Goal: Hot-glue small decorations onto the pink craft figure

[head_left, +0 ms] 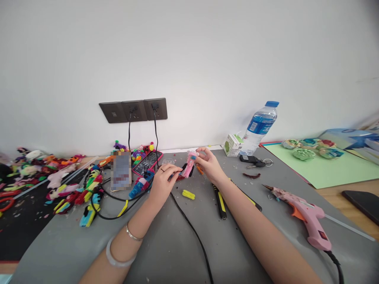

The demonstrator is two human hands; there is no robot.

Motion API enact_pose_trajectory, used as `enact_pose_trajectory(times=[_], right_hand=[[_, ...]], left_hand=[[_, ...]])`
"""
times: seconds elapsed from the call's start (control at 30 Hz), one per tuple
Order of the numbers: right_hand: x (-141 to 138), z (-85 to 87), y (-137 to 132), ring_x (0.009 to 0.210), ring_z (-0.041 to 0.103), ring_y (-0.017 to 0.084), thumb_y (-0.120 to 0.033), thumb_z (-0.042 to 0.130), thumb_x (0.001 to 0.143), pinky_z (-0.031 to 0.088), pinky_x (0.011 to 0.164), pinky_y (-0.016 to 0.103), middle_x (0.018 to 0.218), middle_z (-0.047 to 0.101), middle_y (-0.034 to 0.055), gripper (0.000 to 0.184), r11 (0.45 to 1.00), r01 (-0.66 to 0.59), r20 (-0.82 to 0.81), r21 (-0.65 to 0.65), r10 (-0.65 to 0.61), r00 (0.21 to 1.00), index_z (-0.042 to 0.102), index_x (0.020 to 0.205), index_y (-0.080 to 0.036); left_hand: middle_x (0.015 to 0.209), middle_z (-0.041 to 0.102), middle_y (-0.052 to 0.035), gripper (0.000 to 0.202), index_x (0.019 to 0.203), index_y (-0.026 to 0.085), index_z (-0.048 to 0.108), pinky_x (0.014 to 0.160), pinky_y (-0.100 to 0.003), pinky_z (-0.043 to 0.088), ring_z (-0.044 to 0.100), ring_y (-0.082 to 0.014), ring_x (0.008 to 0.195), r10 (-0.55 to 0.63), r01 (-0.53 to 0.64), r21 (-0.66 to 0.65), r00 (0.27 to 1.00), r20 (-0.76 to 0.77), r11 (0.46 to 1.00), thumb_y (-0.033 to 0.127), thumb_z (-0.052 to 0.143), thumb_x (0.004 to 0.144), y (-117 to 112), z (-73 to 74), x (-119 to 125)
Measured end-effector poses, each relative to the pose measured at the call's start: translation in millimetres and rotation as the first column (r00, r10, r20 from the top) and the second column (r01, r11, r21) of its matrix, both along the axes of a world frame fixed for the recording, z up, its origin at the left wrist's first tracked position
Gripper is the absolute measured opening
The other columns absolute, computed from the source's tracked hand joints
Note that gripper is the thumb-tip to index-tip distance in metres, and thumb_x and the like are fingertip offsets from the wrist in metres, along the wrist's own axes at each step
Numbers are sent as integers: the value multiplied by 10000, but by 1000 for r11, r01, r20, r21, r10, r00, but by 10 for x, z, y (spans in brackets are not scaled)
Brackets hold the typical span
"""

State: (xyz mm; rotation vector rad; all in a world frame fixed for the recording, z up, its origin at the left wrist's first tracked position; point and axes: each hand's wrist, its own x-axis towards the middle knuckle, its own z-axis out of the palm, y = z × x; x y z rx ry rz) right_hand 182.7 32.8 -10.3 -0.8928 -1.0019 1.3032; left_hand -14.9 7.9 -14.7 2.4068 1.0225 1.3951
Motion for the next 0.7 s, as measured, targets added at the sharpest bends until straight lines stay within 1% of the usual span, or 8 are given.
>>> enact_pose_trajectory(times=[0.13, 0.27, 0.33, 0.43, 0.53, 0.63, 0.7], right_hand=[[4, 26, -4, 668, 598, 128, -416, 848, 609, 408, 607, 253, 808, 696, -11, 501, 1000, 2, 7, -7, -2, 1000, 522, 946, -239], [13, 48, -6, 677, 618, 142, -428, 840, 609, 421, 608, 263, 800, 696, -7, 518, 1000, 11, 18, -19, -10, 1000, 525, 978, -244], [13, 48, -8, 672, 618, 145, -435, 837, 612, 427, 604, 264, 784, 693, -8, 520, 1000, 5, 22, -17, -5, 1000, 526, 982, -244], [12, 40, -12, 680, 620, 145, -432, 836, 623, 438, 606, 262, 786, 697, -3, 510, 1000, -12, 28, -13, 12, 1000, 536, 989, -243], [14, 32, -12, 684, 619, 134, -430, 836, 631, 440, 618, 258, 810, 706, -1, 503, 999, -30, 20, -16, 31, 999, 540, 993, -243], [18, 31, -7, 672, 622, 126, -437, 844, 618, 428, 611, 253, 797, 696, -14, 520, 999, -38, 10, -28, 38, 999, 536, 991, -244], [18, 29, -2, 677, 634, 130, -444, 845, 609, 418, 602, 250, 787, 683, -21, 533, 999, -27, 18, -30, 27, 999, 528, 989, -246]], left_hand=[[947, 667, -57, 181, 993, 211, 642, 801, -316, 542, 656, -170, 899, 21, -20, -49, 999, 25, 999, 158, 479, 935, -16, -1, -1], [984, 663, -56, 193, 1083, 218, 609, 759, -299, 550, 656, -169, 892, 51, -46, -77, 997, 58, 996, 180, 521, 916, -14, -10, -7], [983, 667, -52, 184, 1067, 222, 615, 766, -306, 552, 657, -171, 882, 58, -54, -76, 997, 54, 996, 182, 539, 904, -10, -13, -9], [972, 667, -53, 174, 1009, 219, 637, 770, -308, 550, 656, -171, 884, 53, -51, -64, 998, 42, 997, 157, 511, 907, -6, -14, -11], [962, 663, -53, 188, 993, 219, 645, 753, -297, 546, 653, -170, 889, 45, -42, -71, 998, 44, 997, 145, 491, 913, -5, -16, -13], [976, 663, -52, 190, 1008, 220, 635, 772, -303, 541, 648, -174, 913, 44, -40, -81, 998, 49, 996, 145, 487, 915, -7, -16, -18], [1025, 653, -62, 225, 1062, 221, 612, 813, -321, 535, 640, -182, 961, 53, -49, -91, 998, 44, 995, 137, 459, 920, -12, -12, -20]])
